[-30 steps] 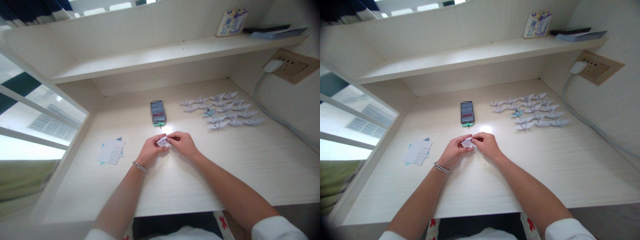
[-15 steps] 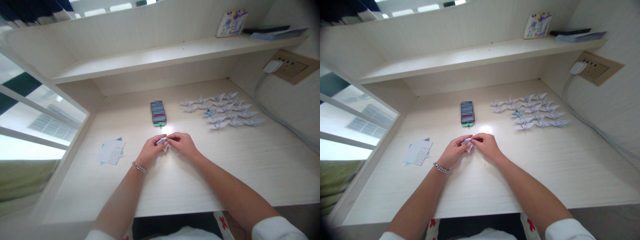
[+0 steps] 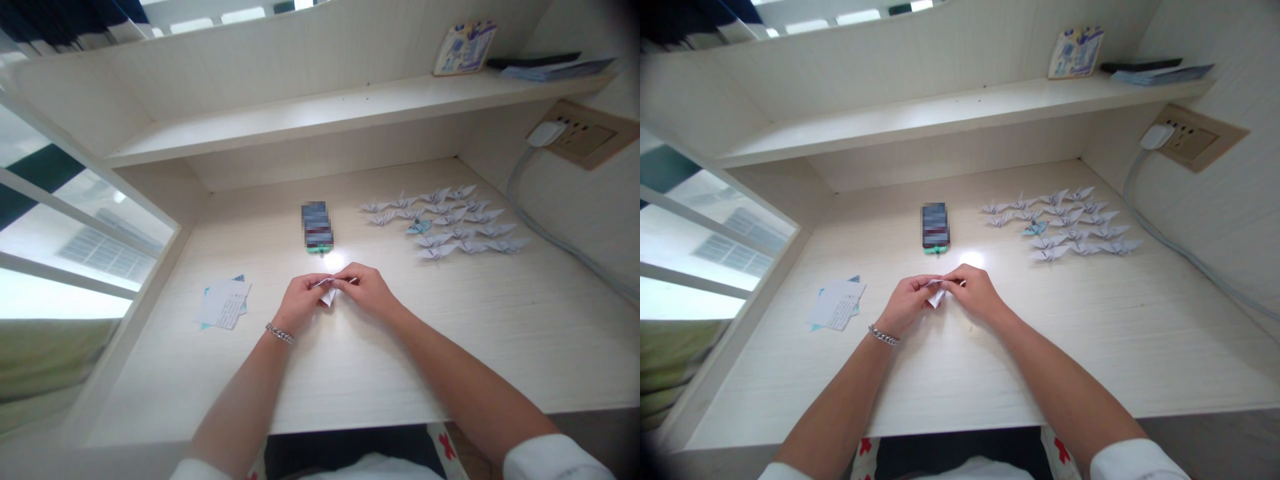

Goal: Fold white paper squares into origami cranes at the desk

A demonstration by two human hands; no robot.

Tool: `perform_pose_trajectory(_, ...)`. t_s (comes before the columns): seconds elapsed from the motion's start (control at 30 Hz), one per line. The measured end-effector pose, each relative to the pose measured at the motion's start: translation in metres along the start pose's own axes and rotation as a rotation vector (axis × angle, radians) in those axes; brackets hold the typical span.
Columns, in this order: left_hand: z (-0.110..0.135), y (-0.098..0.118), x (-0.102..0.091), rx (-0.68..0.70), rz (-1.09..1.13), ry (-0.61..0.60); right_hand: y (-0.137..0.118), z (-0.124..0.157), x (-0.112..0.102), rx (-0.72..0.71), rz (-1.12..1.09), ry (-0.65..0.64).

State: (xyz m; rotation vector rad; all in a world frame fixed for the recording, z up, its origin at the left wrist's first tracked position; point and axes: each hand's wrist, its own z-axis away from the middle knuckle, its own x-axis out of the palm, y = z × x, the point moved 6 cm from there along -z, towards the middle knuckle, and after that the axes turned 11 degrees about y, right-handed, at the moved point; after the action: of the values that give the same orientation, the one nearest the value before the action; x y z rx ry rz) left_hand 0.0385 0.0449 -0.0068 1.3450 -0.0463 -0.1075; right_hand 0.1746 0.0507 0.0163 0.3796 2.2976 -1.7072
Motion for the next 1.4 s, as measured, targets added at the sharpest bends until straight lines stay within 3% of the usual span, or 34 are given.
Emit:
perform_pose_trajectory(0.23,0.004,-0.004,0.004,-0.01,-0.156,-0.094,-0.006,0.002,0.002,0.034,-0.134,0.013)
perform_pose_trajectory(0.6,0.007,-0.003,0.007,-0.019,-0.171,-0.149,0.0,0.0,0.003,0.119,-0.251,0.022)
perform_pose_trajectory(0.93,0.001,0.01,-0.005,0.092,0.036,0.071,0.015,-0.003,0.009,0.206,-0.354,-0.051)
perform_pose_trajectory(1.07,0.004,0.019,-0.005,0.211,0.005,0.102,0.018,-0.001,0.011,0.229,-0.399,-0.068)
perform_pose_trajectory(1.4,0.011,0.03,-0.006,0.359,-0.068,0.174,0.012,-0.004,0.001,0.146,-0.356,0.001)
